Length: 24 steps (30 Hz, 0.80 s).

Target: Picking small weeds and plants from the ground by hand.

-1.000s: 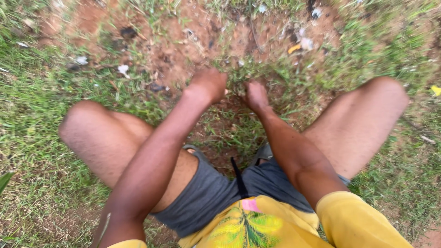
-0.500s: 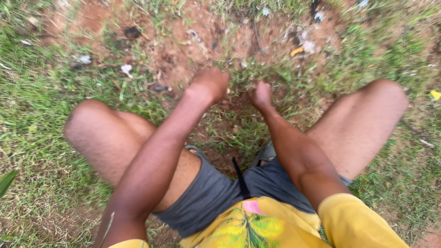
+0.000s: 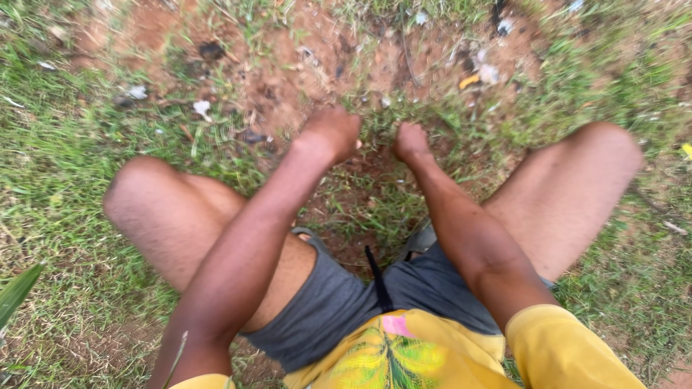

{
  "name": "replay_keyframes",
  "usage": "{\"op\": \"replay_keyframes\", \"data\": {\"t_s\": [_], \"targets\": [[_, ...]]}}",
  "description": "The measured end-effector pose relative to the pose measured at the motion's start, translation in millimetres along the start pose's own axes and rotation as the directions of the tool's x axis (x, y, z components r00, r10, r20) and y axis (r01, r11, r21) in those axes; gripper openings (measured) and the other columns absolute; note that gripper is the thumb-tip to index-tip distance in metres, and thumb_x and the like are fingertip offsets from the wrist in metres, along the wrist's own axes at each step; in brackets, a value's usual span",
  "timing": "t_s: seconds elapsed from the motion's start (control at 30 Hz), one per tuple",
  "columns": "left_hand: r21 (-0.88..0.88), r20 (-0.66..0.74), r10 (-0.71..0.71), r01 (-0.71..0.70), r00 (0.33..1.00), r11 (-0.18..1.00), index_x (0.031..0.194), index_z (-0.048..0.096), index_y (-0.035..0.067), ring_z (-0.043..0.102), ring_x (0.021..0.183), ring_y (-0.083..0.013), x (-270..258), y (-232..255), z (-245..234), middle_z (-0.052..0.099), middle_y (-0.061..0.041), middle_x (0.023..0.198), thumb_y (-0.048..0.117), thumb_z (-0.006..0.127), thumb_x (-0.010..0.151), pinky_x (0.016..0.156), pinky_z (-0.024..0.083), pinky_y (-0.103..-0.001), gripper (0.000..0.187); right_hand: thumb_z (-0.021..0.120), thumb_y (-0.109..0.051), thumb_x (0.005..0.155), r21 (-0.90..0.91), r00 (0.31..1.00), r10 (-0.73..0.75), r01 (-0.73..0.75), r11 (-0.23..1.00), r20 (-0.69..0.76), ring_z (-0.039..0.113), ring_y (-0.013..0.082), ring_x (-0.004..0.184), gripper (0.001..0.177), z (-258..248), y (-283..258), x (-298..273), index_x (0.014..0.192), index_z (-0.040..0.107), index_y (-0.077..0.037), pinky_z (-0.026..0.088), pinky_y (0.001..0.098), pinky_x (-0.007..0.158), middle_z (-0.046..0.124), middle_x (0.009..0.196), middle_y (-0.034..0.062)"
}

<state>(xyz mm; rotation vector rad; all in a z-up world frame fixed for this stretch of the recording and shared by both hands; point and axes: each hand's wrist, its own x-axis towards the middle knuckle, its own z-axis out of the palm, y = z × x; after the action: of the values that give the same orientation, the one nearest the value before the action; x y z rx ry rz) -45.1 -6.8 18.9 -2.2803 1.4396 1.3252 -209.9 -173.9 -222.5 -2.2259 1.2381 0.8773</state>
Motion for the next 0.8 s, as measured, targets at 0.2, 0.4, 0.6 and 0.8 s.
{"op": "replay_keyframes", "data": {"t_s": [0.2,0.4,0.6,0.8], "targets": [[0.026,-0.001,-0.006,0.006,1.0,1.0,0.117,0.068,0.002,0.069,0.104,-0.0265,-3,1,-2,0.068,-0.018,0.111,0.015,0.057,0.104,0.092,0.062,-0.039,0.022,0.046,-0.013,0.107,-0.553,0.973,-0.196,0.229,0.801,0.119,0.069,0.0158,0.071,0.027,-7,-19,-18,0.104,0.07,-0.002,0.061,0.03,0.06,0.07,0.089,0.0162],[0.009,-0.018,0.013,-0.013,1.0,1.0,0.118,0.067,0.002,0.068,0.107,-0.0279,6,0,6,0.067,-0.017,0.115,0.016,0.057,0.104,0.096,0.059,-0.041,0.022,0.047,-0.023,0.109,-0.619,0.962,-0.202,0.273,0.737,0.184,0.069,0.0164,0.078,0.032,-1,-13,-11,0.101,0.073,-0.005,0.061,0.0351,0.07,0.073,0.094,0.0134],[-0.004,-0.029,0.005,-0.006,1.0,1.0,0.122,0.065,0.004,0.067,0.11,-0.0292,5,0,7,0.067,-0.018,0.119,0.015,0.057,0.103,0.099,0.057,-0.043,0.023,0.056,-0.026,0.103,-0.433,0.956,-0.207,0.28,0.857,0.21,0.066,0.0224,0.085,0.025,-10,-7,-11,0.107,0.069,-0.006,0.057,0.0417,0.083,0.071,0.104,0.015],[0.015,-0.052,0.017,-0.017,0.999,1.0,0.122,0.065,0.004,0.066,0.111,-0.0306,7,0,9,0.067,-0.018,0.119,0.014,0.057,0.103,0.099,0.056,-0.044,0.023,0.062,-0.035,0.1,-0.218,0.954,-0.118,0.181,0.959,0.276,0.066,0.0228,0.088,0.036,-22,-1,-22,0.11,0.066,-0.001,0.056,0.0389,0.083,0.07,0.103,0.0161]]}}
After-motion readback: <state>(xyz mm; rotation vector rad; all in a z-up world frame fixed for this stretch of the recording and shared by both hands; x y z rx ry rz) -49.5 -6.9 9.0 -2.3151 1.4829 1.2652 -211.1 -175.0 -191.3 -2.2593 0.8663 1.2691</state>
